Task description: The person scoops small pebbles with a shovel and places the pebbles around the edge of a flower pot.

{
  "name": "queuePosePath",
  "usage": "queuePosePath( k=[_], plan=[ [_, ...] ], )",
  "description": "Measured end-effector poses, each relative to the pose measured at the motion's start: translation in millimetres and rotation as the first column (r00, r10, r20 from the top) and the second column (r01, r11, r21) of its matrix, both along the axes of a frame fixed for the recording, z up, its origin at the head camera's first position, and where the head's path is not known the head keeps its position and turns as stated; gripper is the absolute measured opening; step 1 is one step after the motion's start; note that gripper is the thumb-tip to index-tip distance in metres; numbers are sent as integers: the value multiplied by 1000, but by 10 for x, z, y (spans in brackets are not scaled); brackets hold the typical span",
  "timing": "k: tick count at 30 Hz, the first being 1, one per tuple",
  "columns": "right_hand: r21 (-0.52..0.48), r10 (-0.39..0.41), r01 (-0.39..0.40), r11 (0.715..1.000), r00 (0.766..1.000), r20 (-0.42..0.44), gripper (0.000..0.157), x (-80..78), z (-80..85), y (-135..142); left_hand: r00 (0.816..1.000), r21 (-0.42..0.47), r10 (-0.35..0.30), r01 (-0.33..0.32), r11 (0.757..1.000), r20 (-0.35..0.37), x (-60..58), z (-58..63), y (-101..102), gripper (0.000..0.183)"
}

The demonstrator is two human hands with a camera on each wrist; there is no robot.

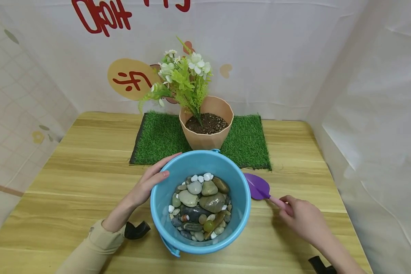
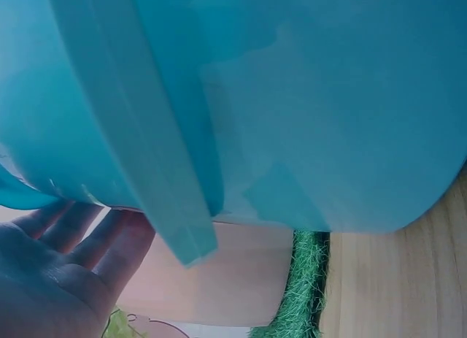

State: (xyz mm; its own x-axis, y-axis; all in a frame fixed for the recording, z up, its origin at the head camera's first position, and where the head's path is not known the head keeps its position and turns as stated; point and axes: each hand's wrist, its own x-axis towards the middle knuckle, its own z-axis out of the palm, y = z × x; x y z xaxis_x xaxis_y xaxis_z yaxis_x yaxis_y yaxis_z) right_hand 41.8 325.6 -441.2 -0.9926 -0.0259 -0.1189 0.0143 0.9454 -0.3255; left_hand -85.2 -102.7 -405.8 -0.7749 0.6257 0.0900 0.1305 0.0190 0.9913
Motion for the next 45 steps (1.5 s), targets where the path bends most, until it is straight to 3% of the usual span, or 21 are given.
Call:
queuePosePath(
  k=[6, 11, 16, 19, 26, 29, 32, 35, 39, 41, 43, 45],
  plan=[
    [-64, -51, 45, 997, 994, -94, 25, -25, 139, 110, 1000, 0, -8, 8, 1000, -6, -13, 8, 7, 59],
    [-111, -105, 87, 990, 982, -160, 29, -22, 351, 230, 1000, -13, -8, 8, 1000, -5, -14, -9, -6, 60],
    [-159, -101, 61, 985, 961, -258, 30, -30, 582, 288, 1000, -19, -9, 9, 1000, -4, 0, -9, -19, 59],
    [-165, -80, 21, 986, 931, -356, 28, -47, 728, 272, 1000, -16, -14, 14, 1000, -7, 9, 3, -19, 59],
    [-212, -42, -71, 975, 873, -486, 29, -113, 1105, 144, 999, -19, -23, 22, 1000, -33, 3, -11, -17, 59],
    [-194, 23, -150, 970, 843, -538, 42, -161, 1256, 41, 999, -11, -21, 21, 1000, -31, 0, -10, -22, 59],
    [-149, 94, -212, 966, 822, -562, 44, -205, 1359, -50, 999, -5, -20, 19, 1000, -27, 4, -5, -24, 59],
    [-61, 192, -283, 957, 778, -599, 26, -255, 1426, -147, 1000, -1, -17, 17, 1000, -20, 8, -8, -22, 59],
    [83, 342, -382, 920, 685, -644, 60, -332, 1491, -316, 1000, -2, -15, 15, 1000, -19, 7, -14, -23, 59],
    [125, 391, -416, 901, 651, -651, 60, -364, 1510, -407, 1000, -5, -16, 16, 1000, -24, 5, -15, -25, 59],
    [148, 430, -448, 882, 633, -644, 60, -389, 1519, -485, 999, -8, -17, 17, 1000, -28, 4, -15, -27, 59],
    [150, 456, -477, 866, 630, -629, 59, -409, 1516, -560, 999, -9, -19, 18, 1000, -30, 5, -14, -29, 58]
  ],
)
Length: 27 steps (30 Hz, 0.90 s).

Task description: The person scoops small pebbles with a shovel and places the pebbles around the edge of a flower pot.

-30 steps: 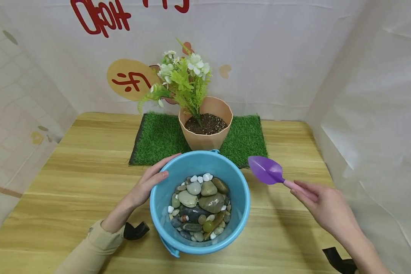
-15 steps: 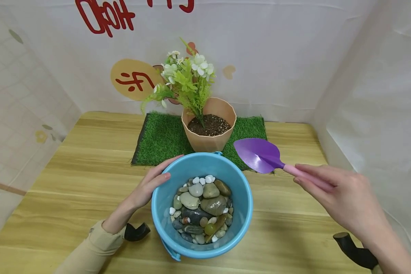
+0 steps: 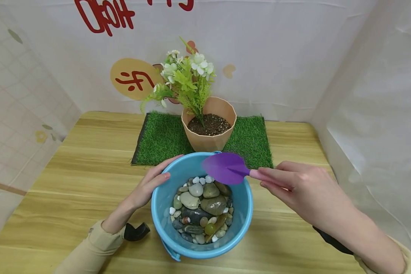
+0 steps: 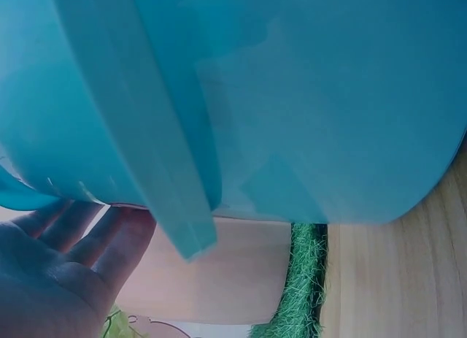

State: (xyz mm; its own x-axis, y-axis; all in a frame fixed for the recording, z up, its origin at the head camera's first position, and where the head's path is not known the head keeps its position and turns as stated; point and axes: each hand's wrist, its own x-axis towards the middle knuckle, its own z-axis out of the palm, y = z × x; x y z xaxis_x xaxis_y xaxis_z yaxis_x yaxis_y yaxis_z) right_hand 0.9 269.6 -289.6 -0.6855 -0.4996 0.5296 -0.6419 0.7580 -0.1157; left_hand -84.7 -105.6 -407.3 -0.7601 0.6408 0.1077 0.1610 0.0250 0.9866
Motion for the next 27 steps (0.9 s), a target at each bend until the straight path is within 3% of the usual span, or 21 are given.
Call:
queuePosePath(
  k=[9, 13, 14, 16, 18, 22, 27],
  plan=[
    [164, 65, -66, 984, 998, 11, 65, -63, -92, -291, 1000, -5, 6, -6, 1000, -13, 2, 8, 2, 58],
    [285, 73, -68, 956, 997, -5, 23, -84, -106, -398, 1000, -6, 6, -6, 1000, -15, 3, 8, -2, 58],
    [316, 73, -69, 946, 997, -2, 28, -88, -107, -419, 1000, -5, 4, -4, 1000, -16, 3, 9, -2, 58],
    [378, 70, -66, 924, 998, 2, 56, -89, -111, -457, 1000, -6, 0, -1, 1000, -22, 3, 10, -2, 58],
    [432, 61, -57, 900, 998, 4, 66, -85, -118, -488, 1000, -6, -3, 3, 1000, -24, 2, 11, -2, 58],
    [506, 37, -36, 862, 999, 7, 65, -79, -126, -533, 1000, -9, -3, 3, 1000, -24, -1, 7, 6, 58],
    [527, 69, -58, 848, 998, -2, 62, -95, -122, -582, 1000, -10, 1, -1, 1000, -21, -1, 9, 6, 59]
  ],
)
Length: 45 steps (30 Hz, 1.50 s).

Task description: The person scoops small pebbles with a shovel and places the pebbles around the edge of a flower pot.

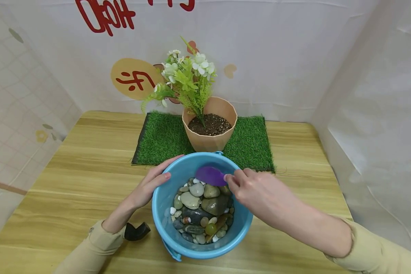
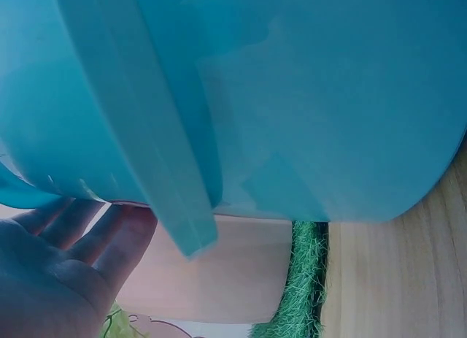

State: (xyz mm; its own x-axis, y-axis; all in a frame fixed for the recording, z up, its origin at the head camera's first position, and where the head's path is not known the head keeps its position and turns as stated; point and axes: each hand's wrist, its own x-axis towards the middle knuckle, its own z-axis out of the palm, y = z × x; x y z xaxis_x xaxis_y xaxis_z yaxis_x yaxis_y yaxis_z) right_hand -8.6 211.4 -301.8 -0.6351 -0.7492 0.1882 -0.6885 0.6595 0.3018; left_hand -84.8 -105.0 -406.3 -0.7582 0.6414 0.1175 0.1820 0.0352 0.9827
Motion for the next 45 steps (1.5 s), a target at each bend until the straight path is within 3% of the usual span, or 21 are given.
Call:
queuePosePath(
  k=[9, 15, 23, 26, 29, 32, 35, 38, 42, 45],
  plan=[
    [61, 70, -69, 996, 997, -14, 57, -16, 32, -38, 1000, 8, -7, 7, 1000, 4, 3, -22, -9, 58],
    [70, 48, -50, 996, 998, 27, 58, 5, 37, -51, 1000, 18, -8, 8, 1000, 19, 10, -35, 1, 59],
    [146, 47, -45, 988, 999, -10, 61, 22, -38, -225, 1000, 19, -9, 9, 1000, 4, 15, -35, -2, 59],
    [173, 83, -69, 983, 993, -80, 52, 74, -39, -256, 1000, 23, -15, 15, 1000, 10, 11, -45, -1, 58],
    [186, 134, -104, 977, 978, -160, 30, 140, -39, -262, 1000, 30, -24, 23, 999, 16, 5, -57, 2, 58],
    [189, 132, -98, 977, 975, -177, 27, 164, -47, -268, 999, 37, -24, 23, 999, 25, 5, -61, 7, 58],
    [196, 65, -45, 980, 994, -93, 39, 132, -55, -273, 999, 36, -22, 21, 999, 23, 3, -69, 6, 58],
    [175, -8, -2, 984, 999, 52, 46, 76, -77, -281, 1000, 36, -19, 18, 999, 20, 5, -62, 7, 58],
    [68, -46, 31, 997, 972, 231, 35, -2, -115, -255, 1000, 35, -15, 15, 999, 17, 8, -39, 4, 59],
    [-94, -33, 73, 993, 927, 373, 22, -84, -124, -183, 1000, 31, -11, 10, 999, 20, 3, -27, -4, 59]
  ],
)
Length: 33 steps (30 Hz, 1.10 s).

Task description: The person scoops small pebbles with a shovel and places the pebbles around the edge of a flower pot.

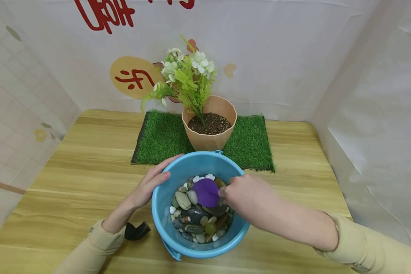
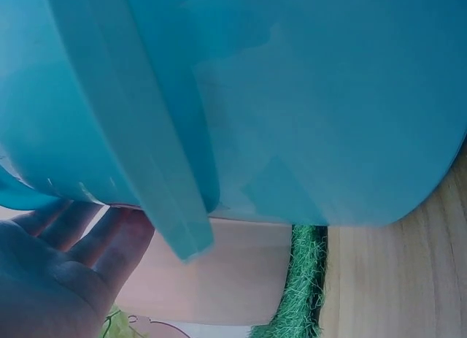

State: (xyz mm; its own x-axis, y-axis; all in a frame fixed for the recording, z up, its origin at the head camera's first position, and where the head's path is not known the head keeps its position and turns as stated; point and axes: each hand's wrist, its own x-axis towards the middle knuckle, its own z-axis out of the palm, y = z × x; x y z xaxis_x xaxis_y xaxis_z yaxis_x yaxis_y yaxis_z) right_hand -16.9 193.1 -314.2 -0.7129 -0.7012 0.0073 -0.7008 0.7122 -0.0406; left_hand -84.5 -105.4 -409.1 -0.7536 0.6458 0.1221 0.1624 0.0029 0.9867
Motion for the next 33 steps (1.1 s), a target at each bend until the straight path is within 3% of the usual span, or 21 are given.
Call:
queuePosePath(
  k=[4, 6, 20, 33],
  plan=[
    [-181, -21, 56, 982, 982, 188, 15, -71, 24, 90, 1000, -4, -2, 2, 1000, 2, -7, 9, 7, 59],
    [-212, -20, 69, 975, 974, 226, 14, -91, 23, 87, 1000, -5, -3, 3, 1000, 2, -9, 12, 4, 59],
    [-220, -7, 68, 973, 964, 266, 20, -139, 44, 122, 1000, -4, -15, 15, 1000, 1, -9, 5, 23, 58],
    [-220, 11, 44, 974, 969, 246, 23, -150, 24, 146, 1000, -1, -12, 12, 1000, -14, -15, -5, 2, 58]
  ],
)
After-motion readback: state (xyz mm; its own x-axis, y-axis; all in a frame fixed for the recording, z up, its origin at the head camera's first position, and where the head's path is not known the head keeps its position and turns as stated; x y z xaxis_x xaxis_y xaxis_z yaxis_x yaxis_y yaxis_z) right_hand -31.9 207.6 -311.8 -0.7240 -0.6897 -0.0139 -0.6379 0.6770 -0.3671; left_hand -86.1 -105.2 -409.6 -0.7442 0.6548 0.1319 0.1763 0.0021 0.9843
